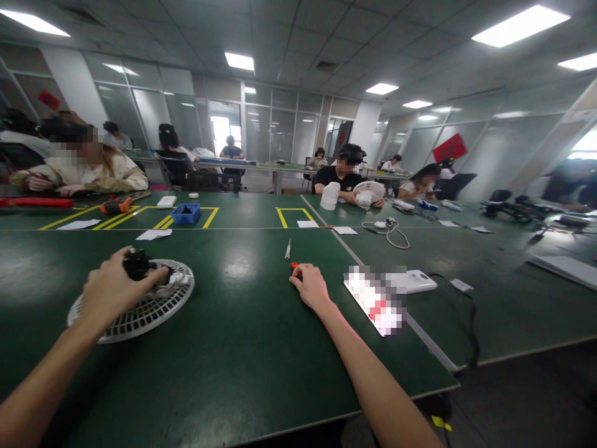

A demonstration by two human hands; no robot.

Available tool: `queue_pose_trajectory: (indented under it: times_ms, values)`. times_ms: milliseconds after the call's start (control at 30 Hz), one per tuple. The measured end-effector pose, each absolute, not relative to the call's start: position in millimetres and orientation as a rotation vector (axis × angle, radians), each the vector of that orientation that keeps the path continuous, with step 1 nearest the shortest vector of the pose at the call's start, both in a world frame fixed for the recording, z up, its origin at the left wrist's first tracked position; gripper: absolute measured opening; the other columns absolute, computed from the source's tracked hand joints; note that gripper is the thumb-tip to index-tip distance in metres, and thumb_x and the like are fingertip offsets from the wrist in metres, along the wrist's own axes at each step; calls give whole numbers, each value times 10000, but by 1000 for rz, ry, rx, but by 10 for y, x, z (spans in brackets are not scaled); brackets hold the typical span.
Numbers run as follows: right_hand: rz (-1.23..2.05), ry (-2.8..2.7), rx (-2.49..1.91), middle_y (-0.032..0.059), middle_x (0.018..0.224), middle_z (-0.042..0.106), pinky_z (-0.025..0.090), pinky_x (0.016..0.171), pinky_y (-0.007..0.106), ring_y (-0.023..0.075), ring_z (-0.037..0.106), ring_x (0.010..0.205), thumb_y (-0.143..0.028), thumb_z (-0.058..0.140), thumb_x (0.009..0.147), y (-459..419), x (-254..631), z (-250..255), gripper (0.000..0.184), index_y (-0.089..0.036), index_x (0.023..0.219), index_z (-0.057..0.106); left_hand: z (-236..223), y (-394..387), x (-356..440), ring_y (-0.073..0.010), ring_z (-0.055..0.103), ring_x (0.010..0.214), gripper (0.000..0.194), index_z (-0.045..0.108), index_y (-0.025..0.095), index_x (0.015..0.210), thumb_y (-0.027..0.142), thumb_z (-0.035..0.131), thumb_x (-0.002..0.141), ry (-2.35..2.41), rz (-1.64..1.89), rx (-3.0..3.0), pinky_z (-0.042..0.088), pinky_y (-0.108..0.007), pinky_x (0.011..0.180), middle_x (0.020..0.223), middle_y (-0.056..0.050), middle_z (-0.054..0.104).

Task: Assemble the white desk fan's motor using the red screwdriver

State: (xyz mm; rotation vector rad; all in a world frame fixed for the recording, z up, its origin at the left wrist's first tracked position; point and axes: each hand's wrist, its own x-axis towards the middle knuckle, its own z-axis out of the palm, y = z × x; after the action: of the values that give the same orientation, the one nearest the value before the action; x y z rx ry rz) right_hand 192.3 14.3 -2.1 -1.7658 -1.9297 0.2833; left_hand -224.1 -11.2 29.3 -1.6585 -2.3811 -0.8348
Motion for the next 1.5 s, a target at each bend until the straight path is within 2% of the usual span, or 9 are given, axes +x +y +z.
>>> queue_pose_trajectory:
  times_ms: [167, 300, 500, 867, 1000, 1067, 1167, 1367, 1500]
  values:
    - [253, -1849, -1814, 100, 1131, 698, 445, 882, 363, 270, 593, 1061, -205, 658, 917, 132, 1959, -5, 66, -211, 854, 677, 276, -93, -1331, -458, 560, 1250, 1051, 256, 84, 1592, 692, 606, 810, -2234, -978, -1852, 454, -572, 1055, 1395, -268, 548]
    - [231, -1797, -1794, 97, 1087, 701, 455, 855, 362, 271, 594, 1052, -211, 682, 893, 164, 1979, -68, 87, -224, 807, 672, 25, -64, -899, -431, 526, 1303, 985, 271, 159, 1601, 696, 582, 836, -1877, -1174, -2008, 458, -585, 1054, 1440, -234, 486]
    - [256, -1705, -1697, 84, 1060, 699, 447, 874, 373, 270, 585, 1047, -219, 691, 865, 231, 1989, -194, 103, -228, 769, 657, -161, -8, -501, -423, 479, 1366, 954, 255, 264, 1608, 727, 584, 841, -1563, -1227, -2217, 446, -597, 1058, 1547, -201, 390]
    - [263, -1572, -1460, 84, 997, 707, 433, 930, 393, 267, 590, 1035, -272, 652, 829, 300, 1978, -274, 115, -235, 726, 617, -206, -9, -45, -390, 367, 1481, 922, 230, 259, 1613, 688, 585, 878, -1543, -1301, -2205, 284, -639, 1201, 1588, -204, 358]
    - [327, -1452, -1356, 42, 870, 682, 456, 811, 353, 230, 598, 850, -346, 637, 846, 253, 1952, -158, 119, -240, 796, 618, -214, -5, -82, -391, 356, 1495, 870, 248, 247, 1599, 655, 572, 903, -1512, -1386, -2140, 206, -695, 1221, 1576, -217, 363]
    - [428, -1421, -1236, 1, 774, 641, 456, 724, 319, 191, 576, 713, -373, 605, 878, 198, 1914, -76, 145, -237, 829, 599, -204, -15, -98, -401, 356, 1495, 849, 264, 244, 1590, 636, 580, 907, -1509, -1411, -2113, 179, -727, 1215, 1571, -222, 367]
    - [441, -1469, -1102, -3, 795, 651, 461, 709, 297, 182, 601, 749, -363, 610, 892, 88, 1832, 25, 136, -233, 854, 602, -189, -38, -115, -398, 373, 1487, 760, 331, 241, 1556, 563, 601, 922, -1441, -1440, -2093, 186, -726, 1217, 1555, -207, 399]
    - [304, -1679, -1049, 48, 918, 705, 477, 841, 340, 212, 625, 893, -282, 592, 931, -93, 1667, 92, 95, -230, 910, 669, -169, -71, -146, -326, 503, 1395, 355, 627, 244, 1265, 311, 657, 917, -1083, -1387, -2130, 282, -620, 1230, 1362, -128, 602]
    - [266, -1751, -1071, 48, 923, 728, 460, 914, 368, 216, 640, 912, -266, 601, 945, -151, 1597, 101, 109, -235, 893, 692, -143, -93, -140, -289, 602, 1261, 222, 696, 247, 1117, 249, 677, 896, -1011, -1461, -2115, 383, -567, 1178, 1179, -88, 694]
